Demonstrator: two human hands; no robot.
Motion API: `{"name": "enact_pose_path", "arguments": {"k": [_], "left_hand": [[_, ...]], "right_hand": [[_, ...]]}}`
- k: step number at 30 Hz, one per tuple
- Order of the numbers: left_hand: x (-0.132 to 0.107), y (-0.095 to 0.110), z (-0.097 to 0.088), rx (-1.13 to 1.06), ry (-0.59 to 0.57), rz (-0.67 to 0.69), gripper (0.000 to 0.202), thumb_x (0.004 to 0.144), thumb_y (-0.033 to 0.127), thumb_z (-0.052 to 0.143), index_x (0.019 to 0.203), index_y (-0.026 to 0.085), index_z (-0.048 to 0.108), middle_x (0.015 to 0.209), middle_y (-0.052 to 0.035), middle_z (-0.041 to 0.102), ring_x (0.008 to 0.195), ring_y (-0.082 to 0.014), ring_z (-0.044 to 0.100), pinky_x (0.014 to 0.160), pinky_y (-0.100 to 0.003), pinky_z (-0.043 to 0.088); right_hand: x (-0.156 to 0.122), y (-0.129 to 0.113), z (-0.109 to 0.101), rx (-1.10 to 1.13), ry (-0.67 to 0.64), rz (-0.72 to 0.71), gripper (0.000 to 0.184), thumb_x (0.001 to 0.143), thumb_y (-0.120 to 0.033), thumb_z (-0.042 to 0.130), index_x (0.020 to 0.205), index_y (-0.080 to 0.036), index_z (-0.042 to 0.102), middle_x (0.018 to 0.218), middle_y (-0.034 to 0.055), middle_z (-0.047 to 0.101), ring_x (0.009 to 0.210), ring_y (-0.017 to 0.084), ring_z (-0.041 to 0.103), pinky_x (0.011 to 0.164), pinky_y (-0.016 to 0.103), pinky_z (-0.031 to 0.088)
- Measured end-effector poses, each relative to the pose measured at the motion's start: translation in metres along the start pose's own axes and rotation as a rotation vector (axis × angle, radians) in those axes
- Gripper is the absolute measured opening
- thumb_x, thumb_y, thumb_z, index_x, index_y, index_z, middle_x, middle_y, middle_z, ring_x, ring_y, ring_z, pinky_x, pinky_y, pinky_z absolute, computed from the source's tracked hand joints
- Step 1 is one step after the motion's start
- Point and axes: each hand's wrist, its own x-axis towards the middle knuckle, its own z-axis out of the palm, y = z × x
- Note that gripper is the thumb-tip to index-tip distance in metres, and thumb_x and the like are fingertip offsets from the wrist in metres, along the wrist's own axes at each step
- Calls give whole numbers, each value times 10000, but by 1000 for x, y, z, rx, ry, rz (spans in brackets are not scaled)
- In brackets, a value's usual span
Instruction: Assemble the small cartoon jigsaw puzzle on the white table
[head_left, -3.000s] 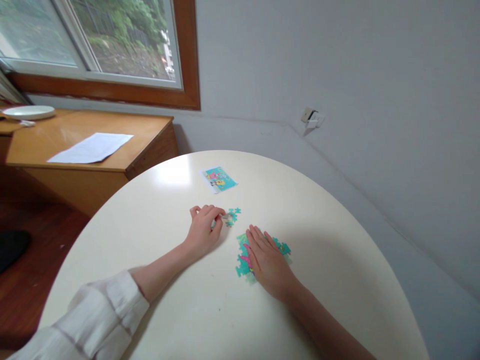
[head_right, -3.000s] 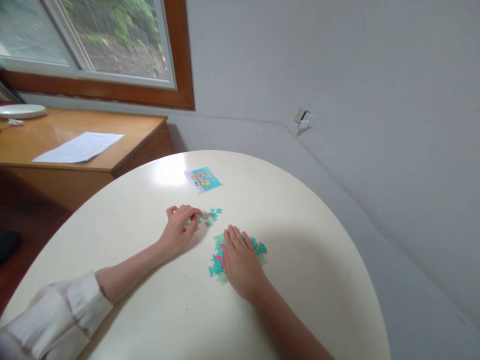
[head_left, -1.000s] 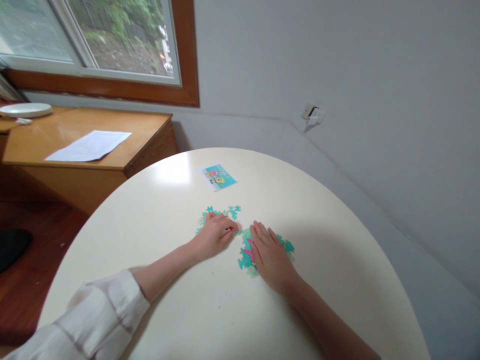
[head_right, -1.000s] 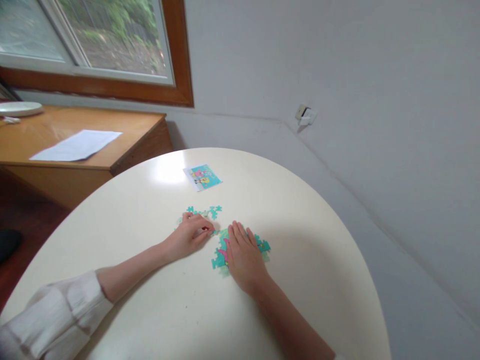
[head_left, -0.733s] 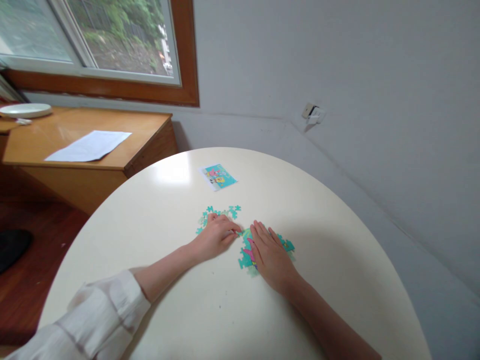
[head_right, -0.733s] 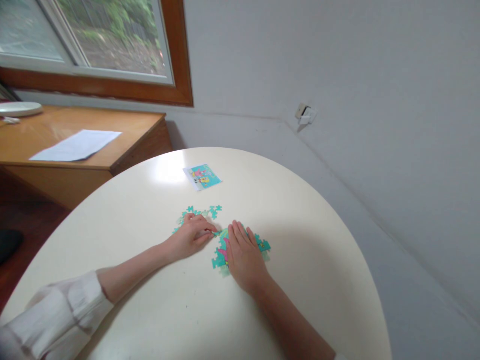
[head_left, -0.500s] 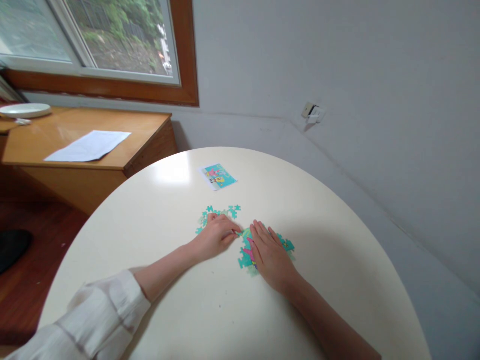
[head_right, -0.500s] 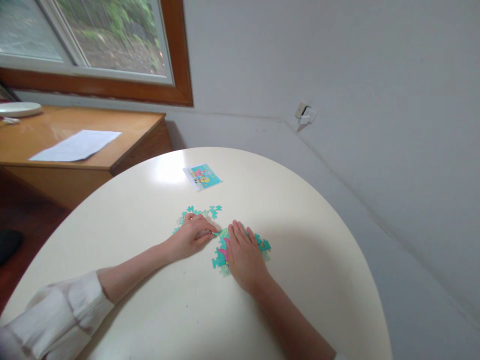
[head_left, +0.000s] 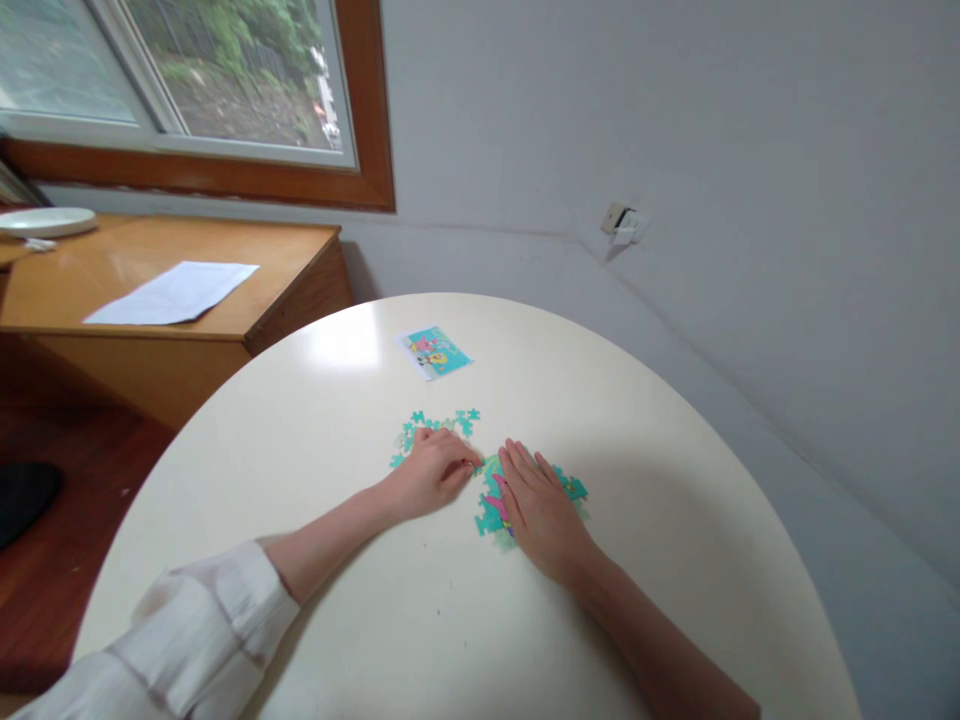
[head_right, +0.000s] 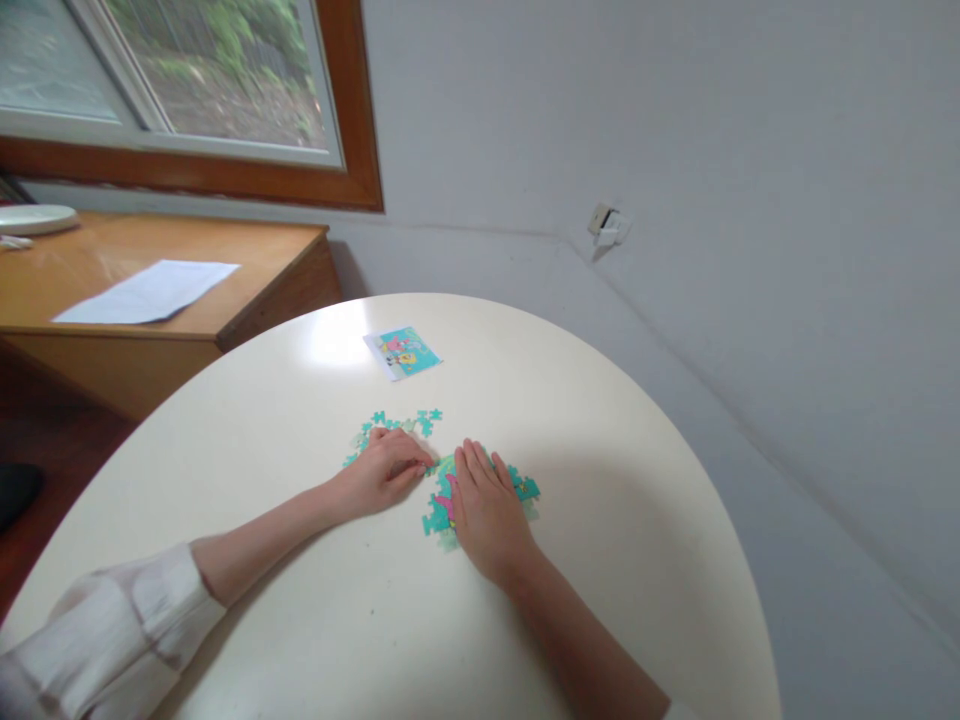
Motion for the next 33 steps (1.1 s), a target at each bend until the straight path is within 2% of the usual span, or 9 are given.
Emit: {"name": "enact_pose_path", "arguments": {"k": [5,22,33], "left_hand": [[0,0,-1,8,-13,13,223,843,221,420,843,192,641,854,-47,676,860,-177,533,828,-347,312],[1,-4,1,48,25,51,173,846,218,490,830,214,662,861,-31,680,893,-186,542,789,-354,283],[1,-6,2,59,36,66,183,850,222,487,835,217,670,867,-29,658,870,-178,516,776,-356,266]], "right_hand": [[0,-1,1,18,19,8,451,914,-225,231,1278,-75,451,1328,144,456,1259,211,375,1039,411,308],[2,-3,-6,10,-44,21,457,912,-219,231,1274,-46,450,1345,154,428,1269,219,360,1045,408,295],[2,-3,-5,4,-16,14,457,912,-212,225,1271,-53,458,1335,152,440,1255,224,382,1034,416,315]]}}
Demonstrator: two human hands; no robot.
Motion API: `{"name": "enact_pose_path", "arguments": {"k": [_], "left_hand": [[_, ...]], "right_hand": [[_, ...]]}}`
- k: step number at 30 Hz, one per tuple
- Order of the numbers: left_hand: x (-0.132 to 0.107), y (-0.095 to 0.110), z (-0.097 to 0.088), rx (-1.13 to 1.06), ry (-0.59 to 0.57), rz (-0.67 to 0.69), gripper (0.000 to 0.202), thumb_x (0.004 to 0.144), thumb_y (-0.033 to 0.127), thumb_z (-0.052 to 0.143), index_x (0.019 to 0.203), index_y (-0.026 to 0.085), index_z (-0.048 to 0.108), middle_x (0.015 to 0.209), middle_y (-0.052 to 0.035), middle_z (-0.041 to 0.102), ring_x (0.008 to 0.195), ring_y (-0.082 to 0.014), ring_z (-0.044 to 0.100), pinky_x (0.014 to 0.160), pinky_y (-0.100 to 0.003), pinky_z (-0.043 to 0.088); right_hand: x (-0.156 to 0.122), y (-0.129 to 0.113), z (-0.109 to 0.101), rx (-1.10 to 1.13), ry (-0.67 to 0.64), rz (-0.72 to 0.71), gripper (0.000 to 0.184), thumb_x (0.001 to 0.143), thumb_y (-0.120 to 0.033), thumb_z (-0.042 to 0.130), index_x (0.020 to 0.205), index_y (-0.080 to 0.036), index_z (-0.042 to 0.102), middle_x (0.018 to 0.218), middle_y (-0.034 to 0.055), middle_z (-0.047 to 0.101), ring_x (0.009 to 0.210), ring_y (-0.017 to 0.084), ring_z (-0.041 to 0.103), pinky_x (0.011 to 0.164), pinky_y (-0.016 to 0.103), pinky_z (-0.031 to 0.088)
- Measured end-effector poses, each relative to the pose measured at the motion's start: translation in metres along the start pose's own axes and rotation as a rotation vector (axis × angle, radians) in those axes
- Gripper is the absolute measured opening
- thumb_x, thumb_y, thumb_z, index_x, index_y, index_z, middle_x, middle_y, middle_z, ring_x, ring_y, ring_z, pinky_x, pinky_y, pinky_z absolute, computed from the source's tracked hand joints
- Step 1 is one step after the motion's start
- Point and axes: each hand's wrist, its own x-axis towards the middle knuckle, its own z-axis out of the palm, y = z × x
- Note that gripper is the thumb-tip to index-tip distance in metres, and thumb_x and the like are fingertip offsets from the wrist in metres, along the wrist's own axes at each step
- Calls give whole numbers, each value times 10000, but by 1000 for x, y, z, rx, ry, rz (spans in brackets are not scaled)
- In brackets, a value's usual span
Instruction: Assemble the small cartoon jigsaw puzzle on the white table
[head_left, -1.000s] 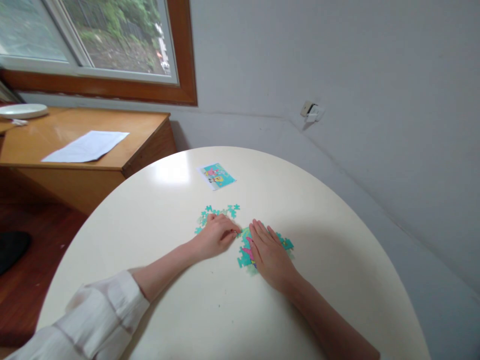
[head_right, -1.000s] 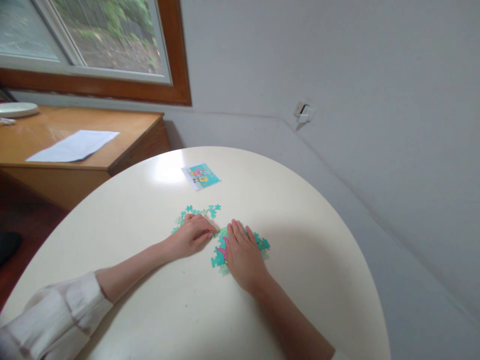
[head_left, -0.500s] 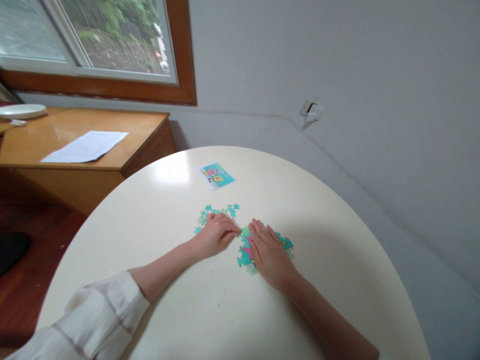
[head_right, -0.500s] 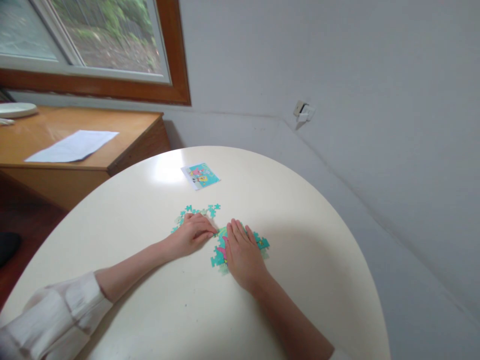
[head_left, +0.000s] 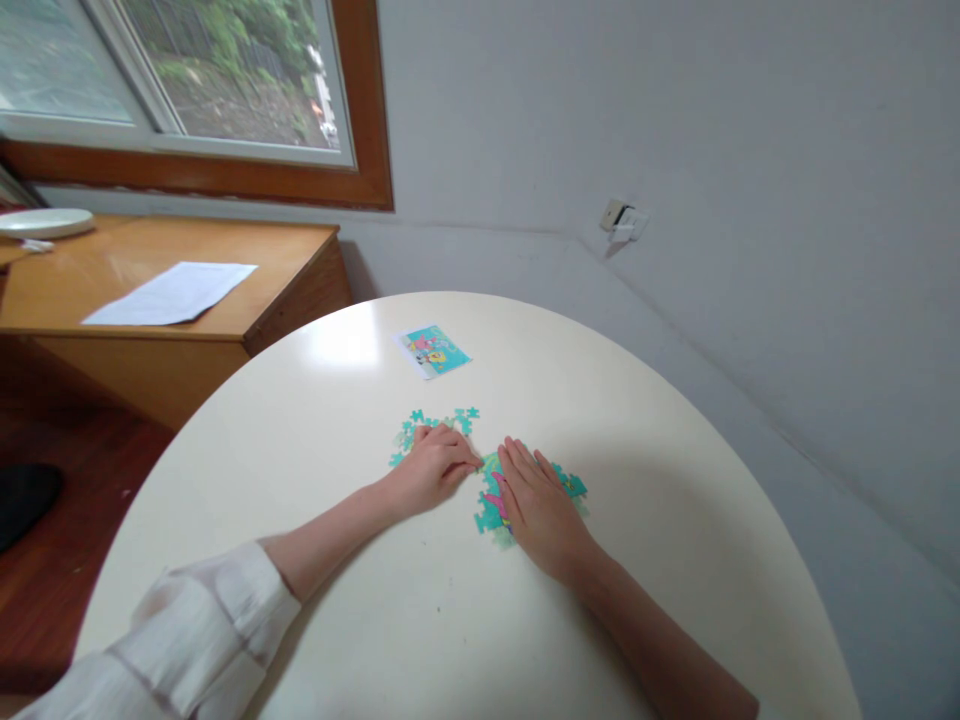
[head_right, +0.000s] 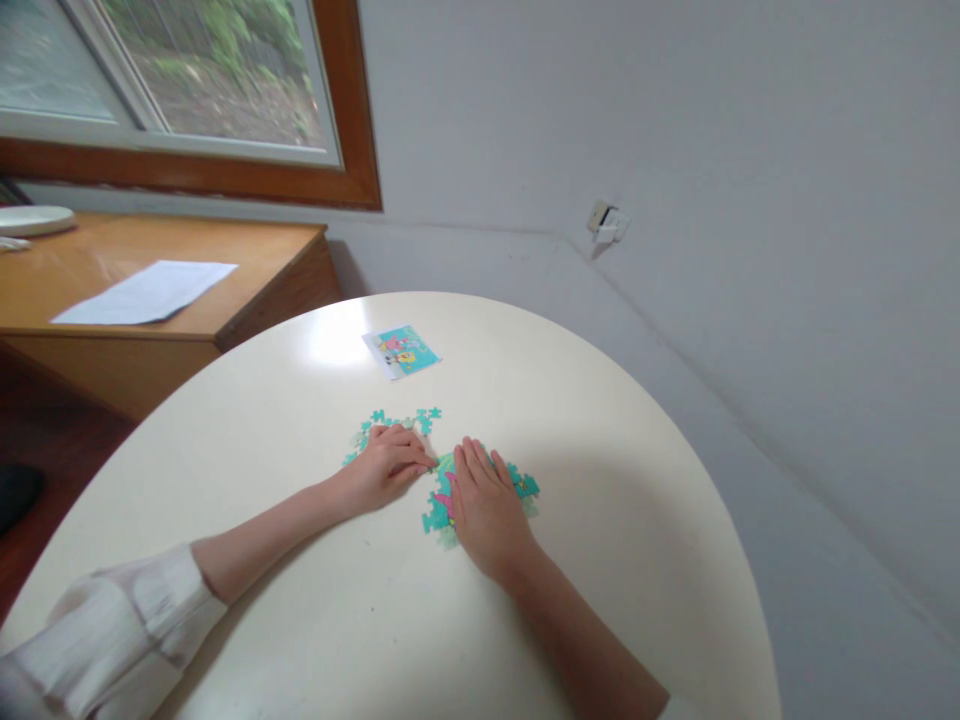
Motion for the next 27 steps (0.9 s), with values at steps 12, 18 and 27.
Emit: {"name": "enact_pose_path", "arguments": {"k": [12,18,27], "left_hand": [[-1,4,2,96,-14,-6,184,840,251,496,807,226,675,836,-32,575,842,-166,472,755,-342,262],[-5,9,-3,141,102,66,218,854,213,423,851,196,640,807,-39,583,795,-154,491,807,-362,269],[-5,7,-6,180,88,89,277,792,115,368,766,179,636,717,-41,558,727,-155,470,742,-361,273]], "right_hand": [[-1,1,3,3,2,7,456,915,-222,225,1279,-66,450,1341,145,438,1266,215,364,1048,411,291],[0,1,1,10,10,-10,456,914,-222,225,1290,-82,441,1340,143,439,1264,211,369,1039,414,303],[-1,1,1,11,6,-2,461,915,-226,213,1291,-87,442,1343,139,436,1267,212,365,1038,416,310]]}}
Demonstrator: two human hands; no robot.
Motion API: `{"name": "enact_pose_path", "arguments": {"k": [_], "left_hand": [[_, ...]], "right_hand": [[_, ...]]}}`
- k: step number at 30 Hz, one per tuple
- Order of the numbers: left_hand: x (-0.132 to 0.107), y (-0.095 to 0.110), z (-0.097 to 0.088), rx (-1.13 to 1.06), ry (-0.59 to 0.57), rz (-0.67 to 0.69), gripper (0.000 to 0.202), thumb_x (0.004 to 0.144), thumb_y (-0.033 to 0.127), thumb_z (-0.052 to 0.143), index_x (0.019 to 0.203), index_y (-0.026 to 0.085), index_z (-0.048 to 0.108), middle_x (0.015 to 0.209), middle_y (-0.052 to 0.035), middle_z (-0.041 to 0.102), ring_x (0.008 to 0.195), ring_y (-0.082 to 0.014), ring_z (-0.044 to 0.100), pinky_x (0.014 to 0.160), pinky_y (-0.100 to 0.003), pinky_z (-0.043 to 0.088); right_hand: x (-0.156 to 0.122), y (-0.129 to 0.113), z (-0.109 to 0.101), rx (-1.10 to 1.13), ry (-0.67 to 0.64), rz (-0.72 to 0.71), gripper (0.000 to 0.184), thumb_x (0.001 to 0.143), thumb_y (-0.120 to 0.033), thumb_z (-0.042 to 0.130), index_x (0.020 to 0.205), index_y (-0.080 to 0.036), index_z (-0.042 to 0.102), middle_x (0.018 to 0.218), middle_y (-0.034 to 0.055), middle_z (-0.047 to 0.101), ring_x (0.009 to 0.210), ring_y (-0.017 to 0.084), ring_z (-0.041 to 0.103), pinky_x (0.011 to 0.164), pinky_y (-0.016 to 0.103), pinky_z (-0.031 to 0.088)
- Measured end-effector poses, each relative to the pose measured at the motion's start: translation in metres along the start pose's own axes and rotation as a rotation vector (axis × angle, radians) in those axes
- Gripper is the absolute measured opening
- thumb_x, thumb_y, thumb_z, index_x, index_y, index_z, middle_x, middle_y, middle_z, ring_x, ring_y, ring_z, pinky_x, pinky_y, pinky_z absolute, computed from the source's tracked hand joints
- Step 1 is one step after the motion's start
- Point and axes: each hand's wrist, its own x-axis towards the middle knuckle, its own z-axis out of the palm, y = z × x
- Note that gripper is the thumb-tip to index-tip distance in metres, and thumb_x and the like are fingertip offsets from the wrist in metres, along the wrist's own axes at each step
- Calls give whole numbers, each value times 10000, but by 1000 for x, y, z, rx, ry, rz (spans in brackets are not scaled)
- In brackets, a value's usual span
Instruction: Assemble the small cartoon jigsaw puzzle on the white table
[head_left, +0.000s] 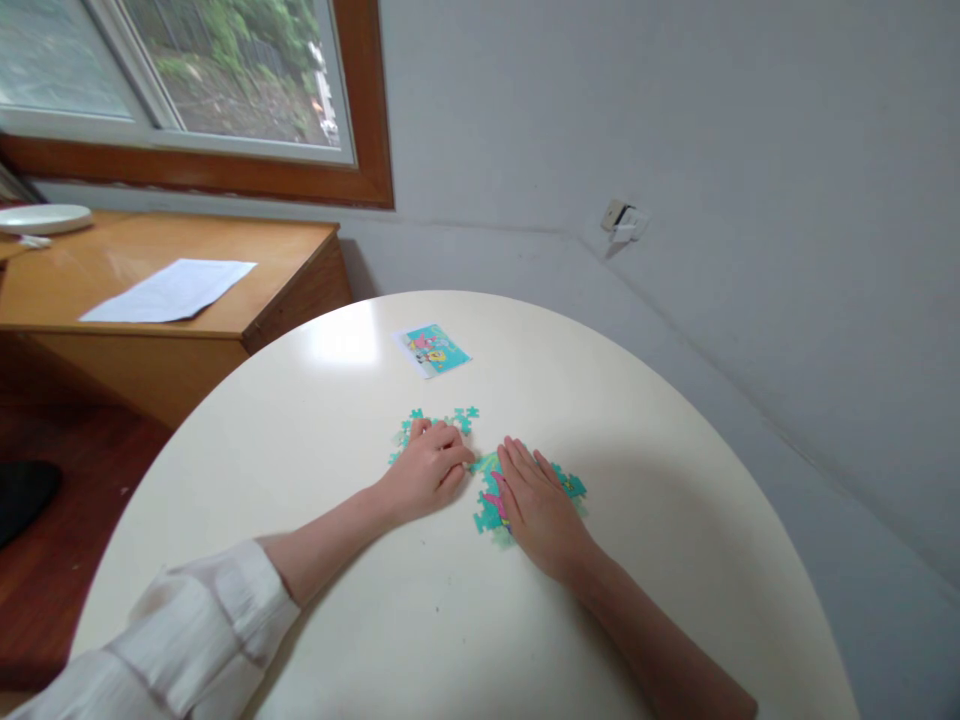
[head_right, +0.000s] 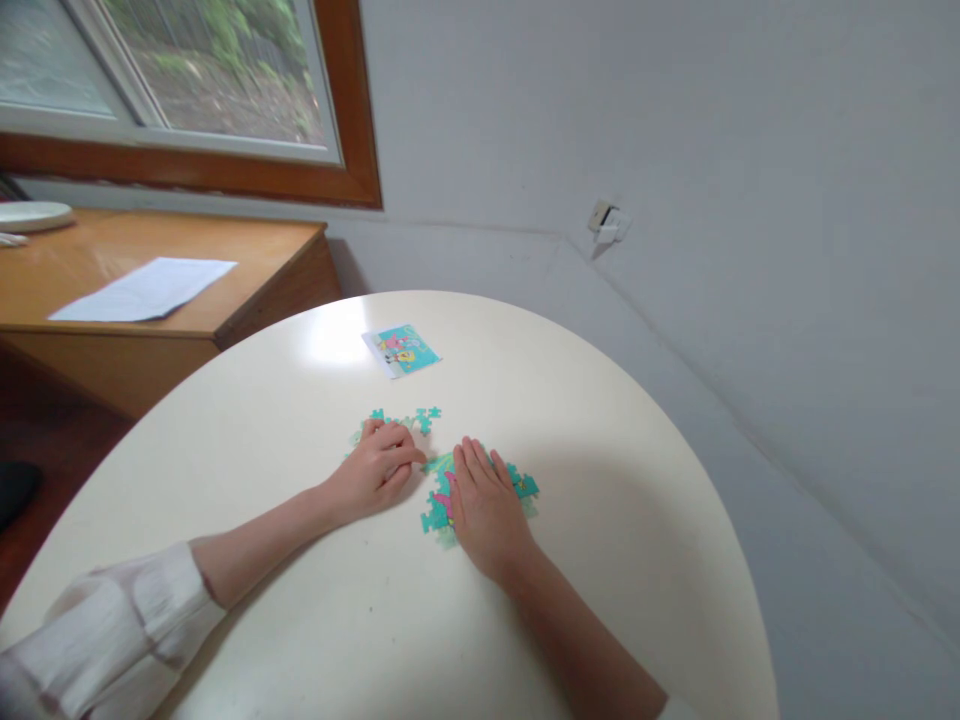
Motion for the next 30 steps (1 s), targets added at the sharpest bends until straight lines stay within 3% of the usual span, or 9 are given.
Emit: {"name": "enact_pose_path", "arguments": {"k": [3,6,14,22,26,30], "left_hand": [[1,2,-1,31,-99,45,302,820,137,357,732,185,642,682,-39,543,714,-157,457,709,-358,254],[2,3,-1,41,-125,45,305,828,143,362,705,184,638,672,-37,536,708,-157,452,708,-358,246],[-1,1,0,24,16,5,316,815,119,337,873,181,642,713,-43,545,720,-161,464,728,-357,256],[2,2,3,55,-145,24,299,833,159,364,878,197,657,673,-34,550,726,-165,474,705,-354,238],[1,2,4,59,-107,41,302,819,141,360,888,195,649,675,-30,553,723,-160,481,713,-344,244],[0,-8,-4,54,84,-20,284,784,112,360,862,173,626,691,-23,566,718,-150,495,764,-348,258]], "right_hand": [[0,0,1,-7,-7,-2,464,917,-225,211,1281,-64,449,1341,146,436,1266,220,365,1040,414,308],[0,0,2,-10,-8,-2,455,915,-221,225,1280,-69,450,1344,143,433,1269,218,362,1044,415,301],[0,0,0,-26,-7,5,459,915,-217,217,1266,-50,460,1341,148,435,1261,217,374,1040,404,309],[-1,1,3,-14,-14,-3,455,914,-218,226,1274,-52,451,1341,144,437,1266,219,365,1042,407,305],[-1,2,3,-10,-7,-4,453,912,-224,231,1276,-67,452,1339,139,443,1265,217,367,1044,407,301],[-2,4,4,-8,11,-6,455,913,-233,225,1277,-84,454,1336,130,448,1262,206,373,1040,405,307]]}}
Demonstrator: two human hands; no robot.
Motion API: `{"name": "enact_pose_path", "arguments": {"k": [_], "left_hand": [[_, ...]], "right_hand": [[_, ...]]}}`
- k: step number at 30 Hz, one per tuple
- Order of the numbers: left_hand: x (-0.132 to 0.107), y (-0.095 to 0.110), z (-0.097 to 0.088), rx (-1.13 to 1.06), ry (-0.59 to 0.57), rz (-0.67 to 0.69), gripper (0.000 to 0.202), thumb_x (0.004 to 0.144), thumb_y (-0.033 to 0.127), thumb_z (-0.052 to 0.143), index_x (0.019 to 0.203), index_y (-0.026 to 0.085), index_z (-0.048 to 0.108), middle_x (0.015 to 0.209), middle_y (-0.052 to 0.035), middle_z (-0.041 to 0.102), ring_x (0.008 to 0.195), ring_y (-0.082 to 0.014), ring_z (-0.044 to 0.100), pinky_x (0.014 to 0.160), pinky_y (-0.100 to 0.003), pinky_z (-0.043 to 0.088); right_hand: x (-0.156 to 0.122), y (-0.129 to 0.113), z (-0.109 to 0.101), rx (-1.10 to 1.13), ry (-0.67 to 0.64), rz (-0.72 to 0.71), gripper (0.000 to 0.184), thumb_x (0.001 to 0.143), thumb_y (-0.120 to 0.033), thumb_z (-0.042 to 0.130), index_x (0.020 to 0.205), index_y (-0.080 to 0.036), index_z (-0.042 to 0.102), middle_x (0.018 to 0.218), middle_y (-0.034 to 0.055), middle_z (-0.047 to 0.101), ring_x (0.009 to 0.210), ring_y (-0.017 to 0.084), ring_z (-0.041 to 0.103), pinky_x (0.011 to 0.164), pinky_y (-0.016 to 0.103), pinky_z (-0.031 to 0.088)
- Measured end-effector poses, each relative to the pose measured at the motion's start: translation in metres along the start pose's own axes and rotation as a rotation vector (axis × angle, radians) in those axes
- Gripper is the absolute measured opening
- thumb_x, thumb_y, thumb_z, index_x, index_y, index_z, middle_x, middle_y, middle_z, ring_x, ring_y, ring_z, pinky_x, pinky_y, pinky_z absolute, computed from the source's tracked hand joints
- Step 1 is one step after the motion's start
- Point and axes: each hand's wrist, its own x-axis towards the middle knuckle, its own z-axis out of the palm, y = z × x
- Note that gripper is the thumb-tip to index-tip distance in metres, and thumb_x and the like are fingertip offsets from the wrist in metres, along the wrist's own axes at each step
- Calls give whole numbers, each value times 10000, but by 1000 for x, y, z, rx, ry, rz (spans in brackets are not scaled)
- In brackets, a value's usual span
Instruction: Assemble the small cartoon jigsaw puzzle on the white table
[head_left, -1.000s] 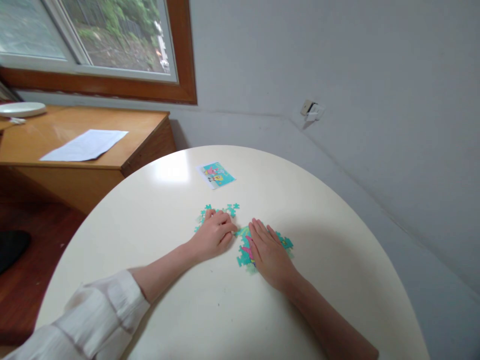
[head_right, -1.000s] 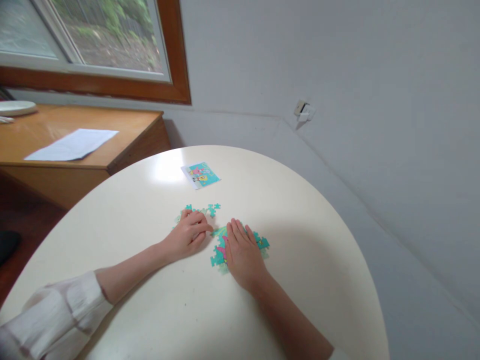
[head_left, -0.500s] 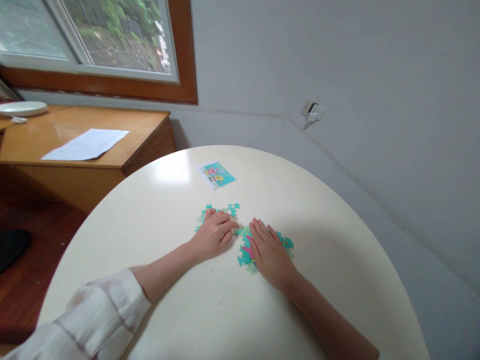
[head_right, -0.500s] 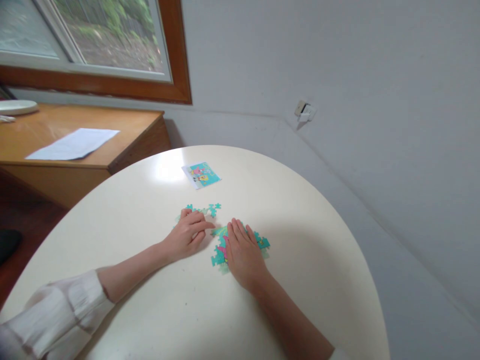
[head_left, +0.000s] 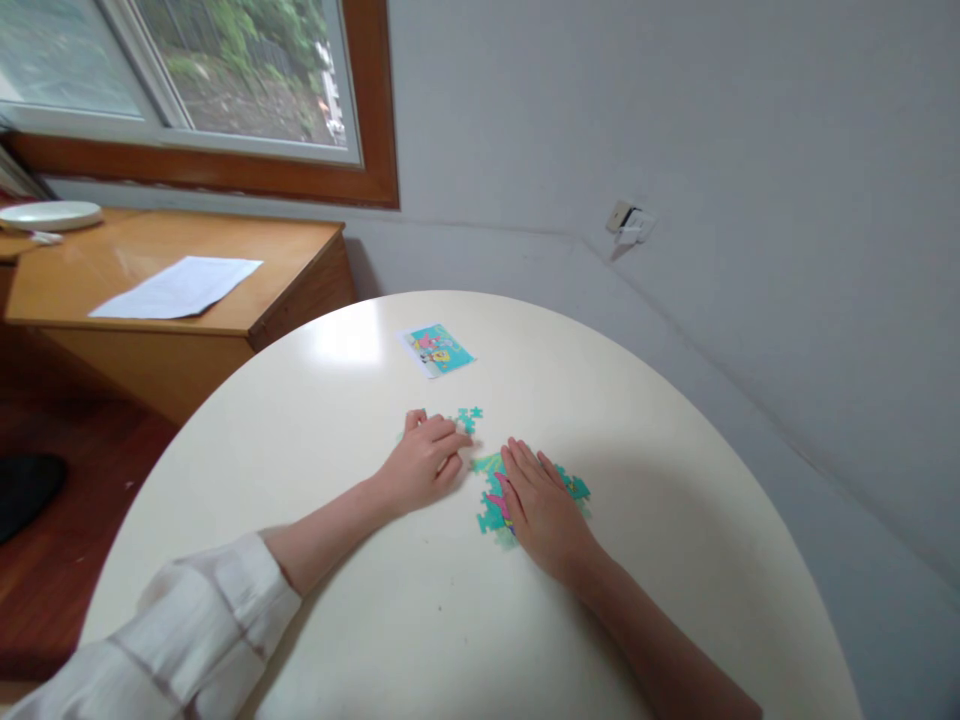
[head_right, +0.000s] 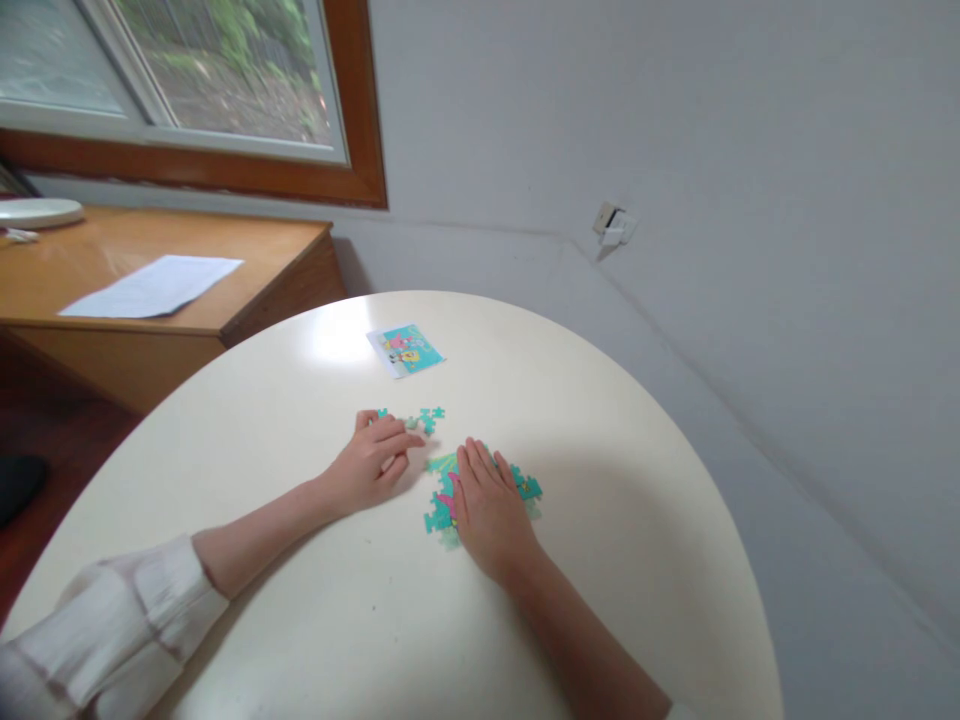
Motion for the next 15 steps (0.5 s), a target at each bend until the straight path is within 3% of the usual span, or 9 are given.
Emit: {"name": "enact_pose_path", "arguments": {"k": [3,6,15], "left_hand": [[2,-14,-6,-25,170,-201,246,779,116,364,818,162,602,687,-14,569,702,-144,505,768,-342,273],[3,-23,-8,-74,263,-373,218,787,136,365,819,165,579,703,-2,578,691,-136,513,778,-338,288],[6,-35,-13,-90,117,-366,148,707,157,422,670,158,566,612,23,561,628,-124,503,785,-348,322]], "right_hand": [[-1,1,1,-4,-3,-6,459,914,-237,219,1273,-81,459,1338,127,445,1260,207,376,1040,403,307],[-1,2,1,8,1,-11,457,912,-236,226,1278,-90,457,1337,125,447,1255,205,383,1037,402,311],[-1,3,3,27,24,-8,450,899,-219,248,1273,-87,461,1326,136,459,1247,208,394,1031,405,315]]}}
